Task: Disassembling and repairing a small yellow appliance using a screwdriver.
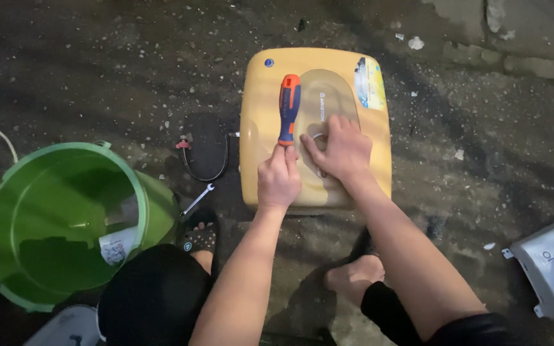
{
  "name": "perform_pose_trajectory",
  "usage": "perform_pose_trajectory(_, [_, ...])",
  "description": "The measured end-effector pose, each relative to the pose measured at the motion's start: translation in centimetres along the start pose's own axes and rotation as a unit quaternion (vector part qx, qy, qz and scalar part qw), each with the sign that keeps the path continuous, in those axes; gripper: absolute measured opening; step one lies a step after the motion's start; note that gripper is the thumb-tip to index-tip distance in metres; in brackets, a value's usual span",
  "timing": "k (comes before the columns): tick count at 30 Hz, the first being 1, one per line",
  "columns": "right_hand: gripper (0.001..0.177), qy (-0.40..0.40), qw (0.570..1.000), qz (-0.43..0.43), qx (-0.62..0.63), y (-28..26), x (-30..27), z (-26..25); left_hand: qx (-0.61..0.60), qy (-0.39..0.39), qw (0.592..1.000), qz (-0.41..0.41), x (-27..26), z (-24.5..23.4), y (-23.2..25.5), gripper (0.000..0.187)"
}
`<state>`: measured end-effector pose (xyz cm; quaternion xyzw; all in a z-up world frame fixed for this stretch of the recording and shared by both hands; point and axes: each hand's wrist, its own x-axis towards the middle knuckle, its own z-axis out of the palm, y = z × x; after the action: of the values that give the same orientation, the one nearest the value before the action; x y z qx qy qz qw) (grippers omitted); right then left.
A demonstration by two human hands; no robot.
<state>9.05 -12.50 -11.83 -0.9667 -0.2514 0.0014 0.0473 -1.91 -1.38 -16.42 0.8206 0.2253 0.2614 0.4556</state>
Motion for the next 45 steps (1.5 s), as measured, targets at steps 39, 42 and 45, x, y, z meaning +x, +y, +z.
perform_pose_trajectory(39, [0.066, -0.215, 0.974, -0.073, 0.027, -2.4, 4.2, -6.1, -0.030, -0.018, 0.999, -0.011, 0.2, -0.2, 0.1, 0.032])
perform_pose_trajectory(42, [0.066, -0.203, 0.966, -0.025, 0.156, -1.5, 4.1, -8.7, -0.019, -0.024, 0.999, -0.015, 0.0, 0.0, -0.5, 0.034])
perform_pose_trajectory(45, [0.060, -0.138, 0.931, 0.054, 0.335, 3.1, 3.4, -8.7, -0.030, -0.020, 0.999, 0.000, 0.1, -0.1, -0.4, 0.032])
